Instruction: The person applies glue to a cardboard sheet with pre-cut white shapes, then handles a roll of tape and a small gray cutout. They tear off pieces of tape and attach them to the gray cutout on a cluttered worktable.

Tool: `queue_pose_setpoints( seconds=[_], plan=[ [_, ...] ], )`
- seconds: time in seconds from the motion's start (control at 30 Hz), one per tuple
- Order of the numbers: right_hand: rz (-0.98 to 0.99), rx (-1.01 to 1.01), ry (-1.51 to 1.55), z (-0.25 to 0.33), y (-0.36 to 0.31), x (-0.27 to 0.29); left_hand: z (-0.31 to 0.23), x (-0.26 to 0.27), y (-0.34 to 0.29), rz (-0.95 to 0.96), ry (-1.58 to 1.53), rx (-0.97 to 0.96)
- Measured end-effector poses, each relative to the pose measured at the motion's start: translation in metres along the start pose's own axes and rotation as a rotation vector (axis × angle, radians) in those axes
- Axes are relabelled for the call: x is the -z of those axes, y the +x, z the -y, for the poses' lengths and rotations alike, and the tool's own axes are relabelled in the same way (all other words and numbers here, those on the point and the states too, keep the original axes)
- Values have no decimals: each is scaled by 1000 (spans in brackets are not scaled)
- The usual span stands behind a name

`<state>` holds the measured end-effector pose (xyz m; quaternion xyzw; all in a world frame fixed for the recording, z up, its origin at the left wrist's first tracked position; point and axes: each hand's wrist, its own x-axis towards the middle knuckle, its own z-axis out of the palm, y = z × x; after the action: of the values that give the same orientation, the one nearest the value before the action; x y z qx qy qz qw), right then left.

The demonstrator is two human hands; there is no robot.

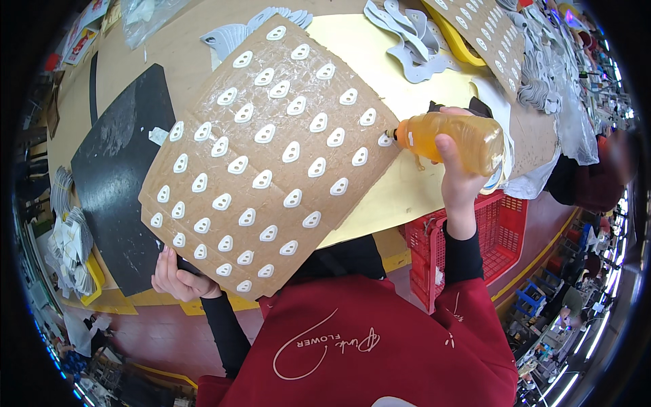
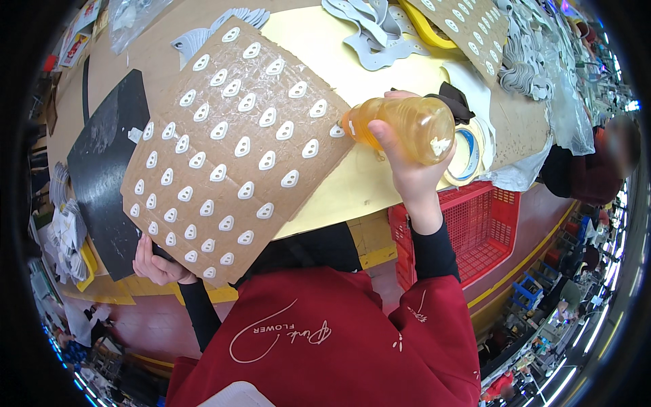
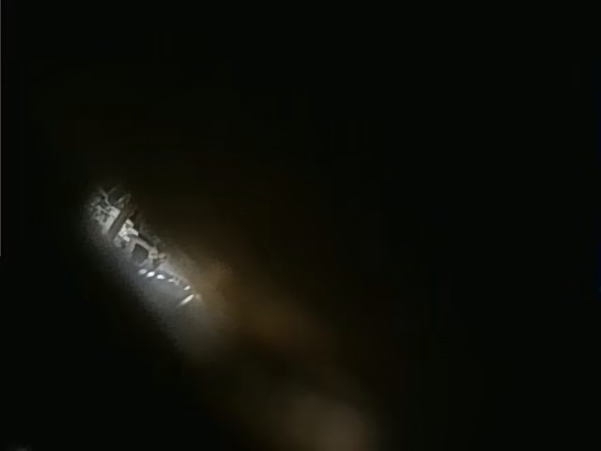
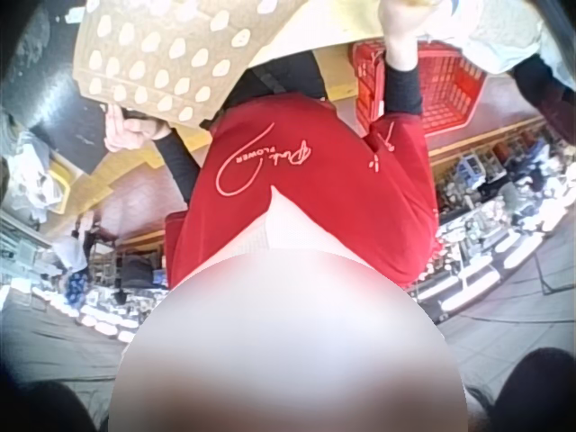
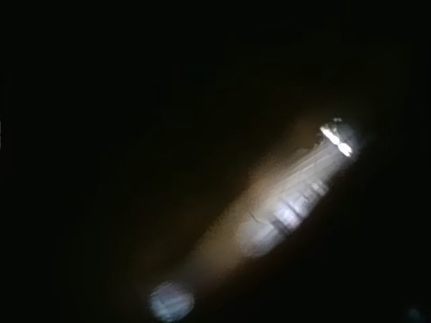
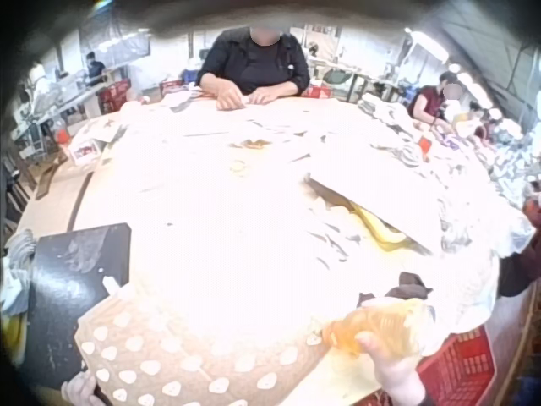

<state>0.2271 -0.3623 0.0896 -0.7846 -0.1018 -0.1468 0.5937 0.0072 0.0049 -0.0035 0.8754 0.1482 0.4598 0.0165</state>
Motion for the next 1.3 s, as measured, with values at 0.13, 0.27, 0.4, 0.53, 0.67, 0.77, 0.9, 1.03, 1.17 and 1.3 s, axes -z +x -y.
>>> queue_pose_setpoints(
  seconds=[0.13,0.27,0.4,0.53,0.67,0.77,0.9,1.03,1.17,1.3],
  plan=[
    [-29,-73,-5,-1,1,4,0,0,1,4,-4,-4],
    [-70,-120,60,-3,1,7,0,0,0,5,-8,-6],
    [-50,-159,65,-4,0,10,1,1,-1,7,-7,-8],
    [-45,-173,79,-6,-3,12,2,1,-1,12,-7,-6],
    [-52,-165,71,-9,-4,13,1,1,-1,11,-3,6],
    [-51,-157,63,-8,-1,12,1,1,-1,12,1,7],
    [-150,-263,279,1,5,10,0,1,0,17,9,2],
    [-163,-354,264,4,20,4,0,1,0,9,9,2],
    [-140,-387,223,2,27,-2,0,1,1,10,-8,2],
    [-71,-387,215,2,31,-3,0,1,1,6,-11,4]
  ],
)
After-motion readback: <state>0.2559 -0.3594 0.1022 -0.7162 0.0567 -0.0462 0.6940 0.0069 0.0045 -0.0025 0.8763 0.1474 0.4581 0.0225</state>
